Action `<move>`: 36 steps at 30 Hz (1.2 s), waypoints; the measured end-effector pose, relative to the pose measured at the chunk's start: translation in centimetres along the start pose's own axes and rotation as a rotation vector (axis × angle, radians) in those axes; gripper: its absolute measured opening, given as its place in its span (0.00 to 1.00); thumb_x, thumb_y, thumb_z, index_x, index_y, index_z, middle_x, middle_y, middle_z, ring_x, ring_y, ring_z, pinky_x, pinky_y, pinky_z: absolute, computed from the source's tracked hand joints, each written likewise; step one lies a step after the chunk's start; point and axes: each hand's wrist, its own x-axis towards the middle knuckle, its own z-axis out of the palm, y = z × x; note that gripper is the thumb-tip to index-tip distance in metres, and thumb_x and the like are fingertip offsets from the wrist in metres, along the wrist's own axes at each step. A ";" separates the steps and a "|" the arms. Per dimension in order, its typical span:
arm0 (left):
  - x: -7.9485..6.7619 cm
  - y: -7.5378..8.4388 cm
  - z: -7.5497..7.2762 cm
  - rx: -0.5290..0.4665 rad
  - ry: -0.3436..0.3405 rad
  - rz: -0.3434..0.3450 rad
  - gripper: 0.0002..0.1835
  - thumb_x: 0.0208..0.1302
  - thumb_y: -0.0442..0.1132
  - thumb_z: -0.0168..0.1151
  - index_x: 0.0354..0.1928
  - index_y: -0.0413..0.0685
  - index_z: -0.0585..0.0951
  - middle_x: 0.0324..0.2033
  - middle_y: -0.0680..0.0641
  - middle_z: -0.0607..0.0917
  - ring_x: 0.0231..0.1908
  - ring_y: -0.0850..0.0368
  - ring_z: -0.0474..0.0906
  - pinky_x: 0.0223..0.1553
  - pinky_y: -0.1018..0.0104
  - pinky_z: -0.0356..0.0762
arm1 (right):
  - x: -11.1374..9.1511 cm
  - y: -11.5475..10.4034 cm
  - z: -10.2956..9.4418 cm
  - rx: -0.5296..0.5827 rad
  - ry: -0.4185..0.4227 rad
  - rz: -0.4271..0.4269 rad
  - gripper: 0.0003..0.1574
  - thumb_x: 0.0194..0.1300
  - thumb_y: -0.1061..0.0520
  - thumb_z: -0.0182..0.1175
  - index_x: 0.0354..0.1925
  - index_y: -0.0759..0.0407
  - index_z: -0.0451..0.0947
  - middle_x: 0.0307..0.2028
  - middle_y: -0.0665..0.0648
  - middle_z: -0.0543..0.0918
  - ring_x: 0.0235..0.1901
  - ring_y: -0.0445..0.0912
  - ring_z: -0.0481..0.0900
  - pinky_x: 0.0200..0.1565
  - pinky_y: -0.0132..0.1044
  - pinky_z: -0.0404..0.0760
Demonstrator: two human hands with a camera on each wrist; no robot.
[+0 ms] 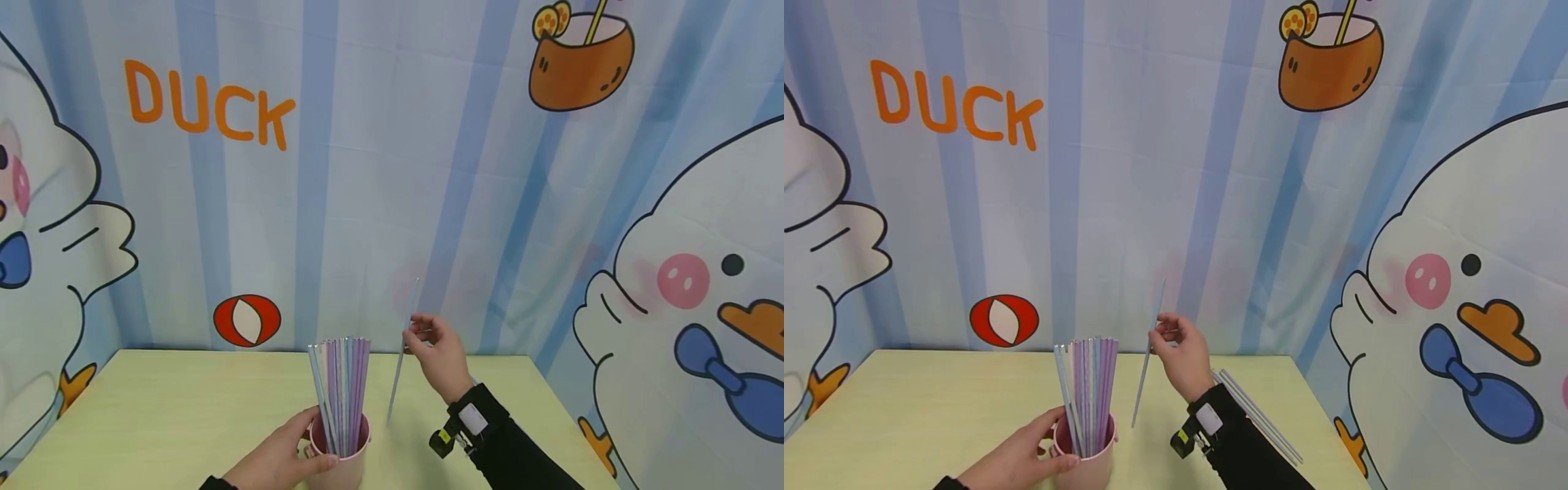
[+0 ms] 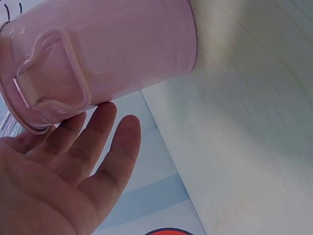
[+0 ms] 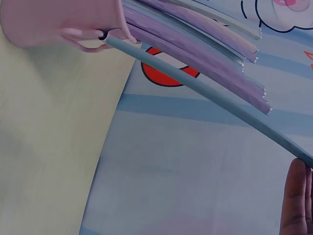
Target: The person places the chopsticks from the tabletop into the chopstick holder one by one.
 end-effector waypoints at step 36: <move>-0.1 -0.1 -0.1 -0.047 -0.032 0.043 0.49 0.53 0.60 0.66 0.71 0.49 0.56 0.64 0.38 0.67 0.56 0.43 0.68 0.54 0.30 0.66 | -1.3 5.8 4.4 -0.073 -0.179 0.000 0.17 0.63 0.58 0.62 0.49 0.61 0.74 0.37 0.60 0.79 0.35 0.46 0.78 0.36 0.41 0.85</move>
